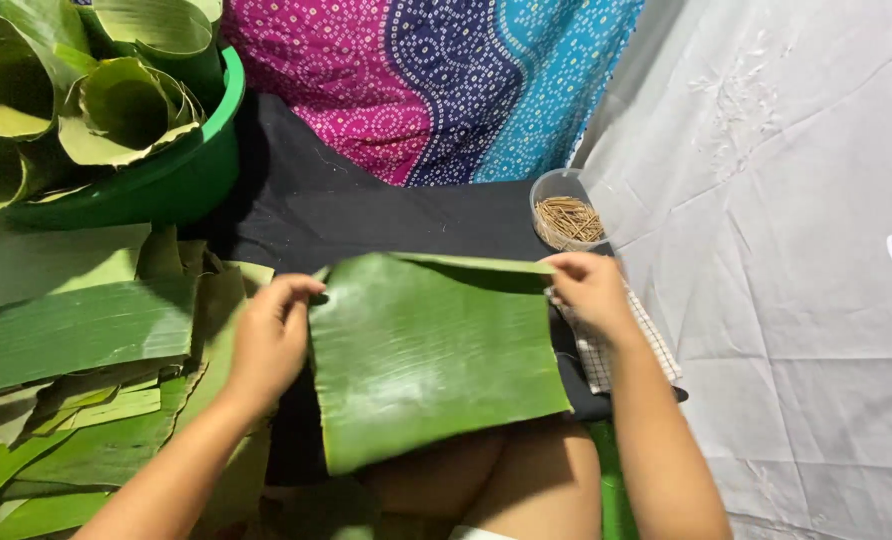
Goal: Cleaning banana leaves with a cloth and folding them into cone shapes secured with toothpicks
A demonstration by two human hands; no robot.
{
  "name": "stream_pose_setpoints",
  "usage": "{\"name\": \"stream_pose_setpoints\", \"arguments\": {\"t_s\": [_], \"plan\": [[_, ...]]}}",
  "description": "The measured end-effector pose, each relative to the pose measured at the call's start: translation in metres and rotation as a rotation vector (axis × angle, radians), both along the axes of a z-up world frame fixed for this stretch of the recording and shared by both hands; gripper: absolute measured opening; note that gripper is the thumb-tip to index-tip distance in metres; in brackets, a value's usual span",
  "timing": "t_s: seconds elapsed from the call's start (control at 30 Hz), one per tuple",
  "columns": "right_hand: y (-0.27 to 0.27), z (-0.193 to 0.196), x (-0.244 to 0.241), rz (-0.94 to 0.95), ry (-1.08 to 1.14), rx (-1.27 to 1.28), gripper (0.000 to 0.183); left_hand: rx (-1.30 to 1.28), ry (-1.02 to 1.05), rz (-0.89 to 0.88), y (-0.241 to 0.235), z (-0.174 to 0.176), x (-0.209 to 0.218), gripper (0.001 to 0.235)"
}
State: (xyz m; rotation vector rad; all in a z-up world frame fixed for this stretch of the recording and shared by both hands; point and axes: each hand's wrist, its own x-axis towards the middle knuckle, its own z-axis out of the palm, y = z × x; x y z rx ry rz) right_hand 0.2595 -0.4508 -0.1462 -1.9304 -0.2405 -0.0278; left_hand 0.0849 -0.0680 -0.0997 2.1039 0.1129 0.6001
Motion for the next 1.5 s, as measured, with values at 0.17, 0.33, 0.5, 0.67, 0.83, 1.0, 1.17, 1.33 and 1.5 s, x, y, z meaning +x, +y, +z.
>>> {"name": "stream_pose_setpoints", "arguments": {"t_s": [0.17,0.33,0.5,0.67,0.83,1.0,1.17,1.33,1.5], "plan": [[0.006,-0.029,0.002,-0.063,-0.107,-0.46,0.025,0.481,0.155,-0.147,0.002,-0.059,-0.012,0.048],[-0.023,-0.026,-0.031,-0.276,-0.217,-0.863,0.045,0.852,0.574,-0.337,-0.005,-0.036,-0.015,0.069],[-0.043,-0.048,-0.033,-0.251,-0.165,-0.924,0.029,0.916,0.785,-0.367,-0.006,-0.037,-0.014,0.11],[-0.042,0.003,-0.041,-0.431,-0.206,-0.3,0.029,0.977,0.791,-0.36,-0.01,-0.036,-0.011,0.116],[0.121,0.048,-0.108,-0.368,-0.107,-0.125,0.013,1.027,0.813,-0.359,-0.015,-0.026,-0.01,0.117],[0.204,-0.02,-0.127,0.499,-0.37,-0.692,0.052,1.04,0.853,-0.386,-0.012,-0.034,-0.001,0.094],[0.185,-0.011,-0.105,0.522,-0.286,-0.805,0.07,1.058,0.855,-0.42,-0.018,-0.018,-0.002,0.101],[0.124,-0.038,-0.036,0.265,-0.256,-0.854,0.07,1.076,0.857,-0.445,-0.024,-0.001,-0.003,0.094],[0.094,-0.041,-0.019,0.109,-0.07,-1.01,0.063,1.04,0.861,-0.424,-0.024,-0.002,-0.01,0.084]]}}
